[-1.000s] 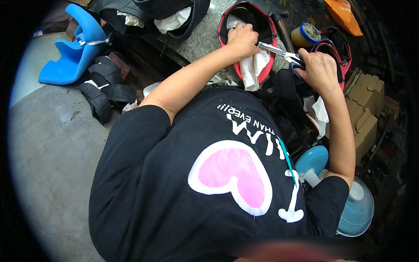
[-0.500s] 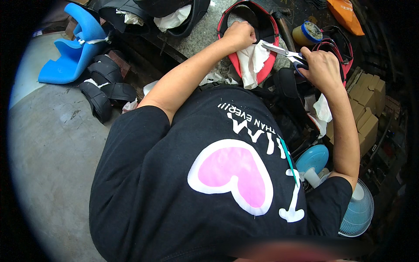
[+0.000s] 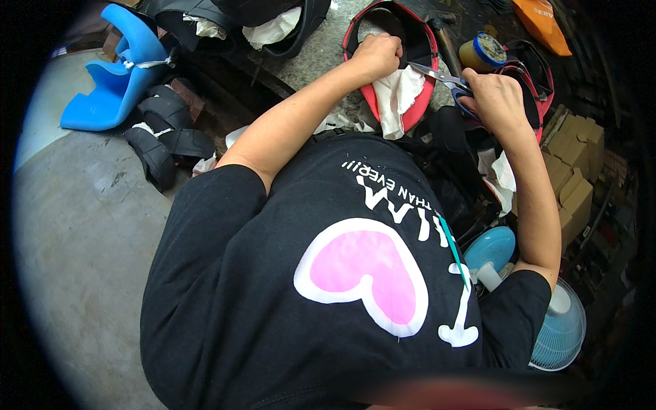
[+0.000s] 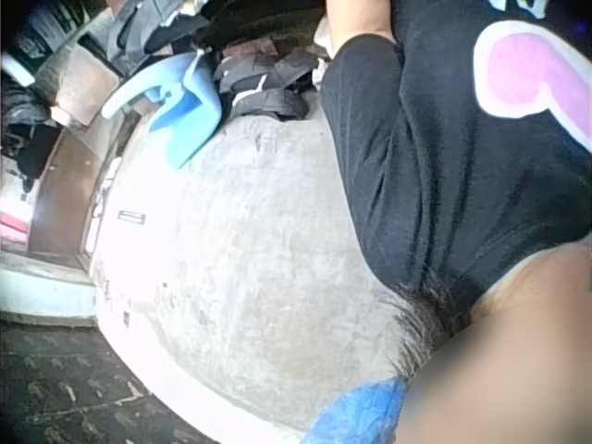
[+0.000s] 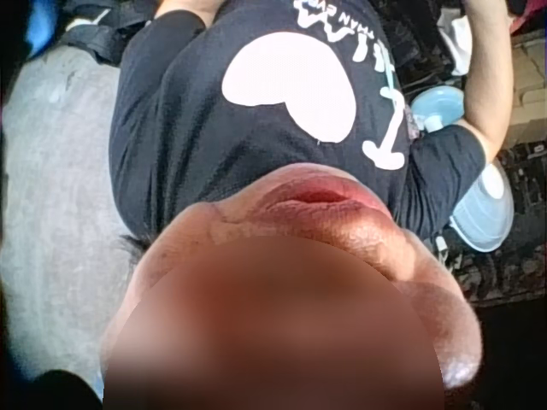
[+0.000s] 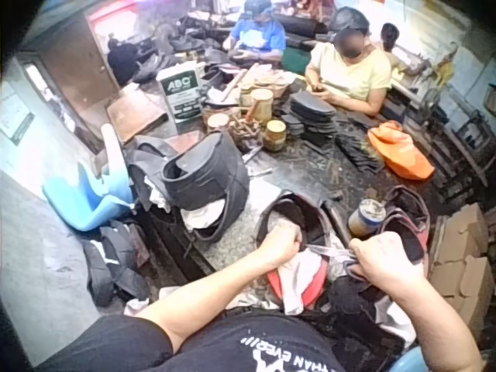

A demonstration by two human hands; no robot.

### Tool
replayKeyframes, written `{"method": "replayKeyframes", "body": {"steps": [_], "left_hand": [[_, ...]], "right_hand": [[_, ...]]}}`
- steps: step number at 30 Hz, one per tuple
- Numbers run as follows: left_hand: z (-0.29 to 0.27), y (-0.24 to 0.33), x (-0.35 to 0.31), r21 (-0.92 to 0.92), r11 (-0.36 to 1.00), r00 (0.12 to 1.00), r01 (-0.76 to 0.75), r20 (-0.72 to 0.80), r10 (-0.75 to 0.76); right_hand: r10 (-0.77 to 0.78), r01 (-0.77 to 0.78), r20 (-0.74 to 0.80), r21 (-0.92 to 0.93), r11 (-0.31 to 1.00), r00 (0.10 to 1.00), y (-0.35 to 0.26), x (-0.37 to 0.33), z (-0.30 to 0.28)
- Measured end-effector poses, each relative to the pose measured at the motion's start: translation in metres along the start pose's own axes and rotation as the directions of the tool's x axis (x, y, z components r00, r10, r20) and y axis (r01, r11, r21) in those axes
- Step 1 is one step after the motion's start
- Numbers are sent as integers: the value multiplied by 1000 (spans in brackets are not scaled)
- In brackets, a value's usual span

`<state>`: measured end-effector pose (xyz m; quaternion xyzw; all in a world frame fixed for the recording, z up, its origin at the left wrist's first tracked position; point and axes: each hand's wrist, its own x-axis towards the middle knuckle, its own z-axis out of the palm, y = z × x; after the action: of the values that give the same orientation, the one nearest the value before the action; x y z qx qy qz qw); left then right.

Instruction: The person uses shears to trim excess white fabric from the interior of a red and black shoe. They repeatedly cut and adjust the fabric along the inner lining, then place the shoe aside and pick up another shoe to continue the same trimming process.

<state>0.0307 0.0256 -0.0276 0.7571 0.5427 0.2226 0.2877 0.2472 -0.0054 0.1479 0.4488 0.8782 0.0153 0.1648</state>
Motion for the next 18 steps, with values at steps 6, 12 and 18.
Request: {"method": "replayKeyframes", "body": {"steps": [6,12,18], "left_hand": [[-3,27,-19,285,956,993,-70,-70,93],[1,36,-16,348,928,988,-135,-23,152],[4,18,-9,212,973,995,-89,-31,97]], "right_hand": [[22,-22,-23,-19,1000,999,6,-14,-11],[36,-36,-42,-16,999,998,6,-18,-6],[30,-30,-39,-2,1000,999,8,-19,-2]]}}
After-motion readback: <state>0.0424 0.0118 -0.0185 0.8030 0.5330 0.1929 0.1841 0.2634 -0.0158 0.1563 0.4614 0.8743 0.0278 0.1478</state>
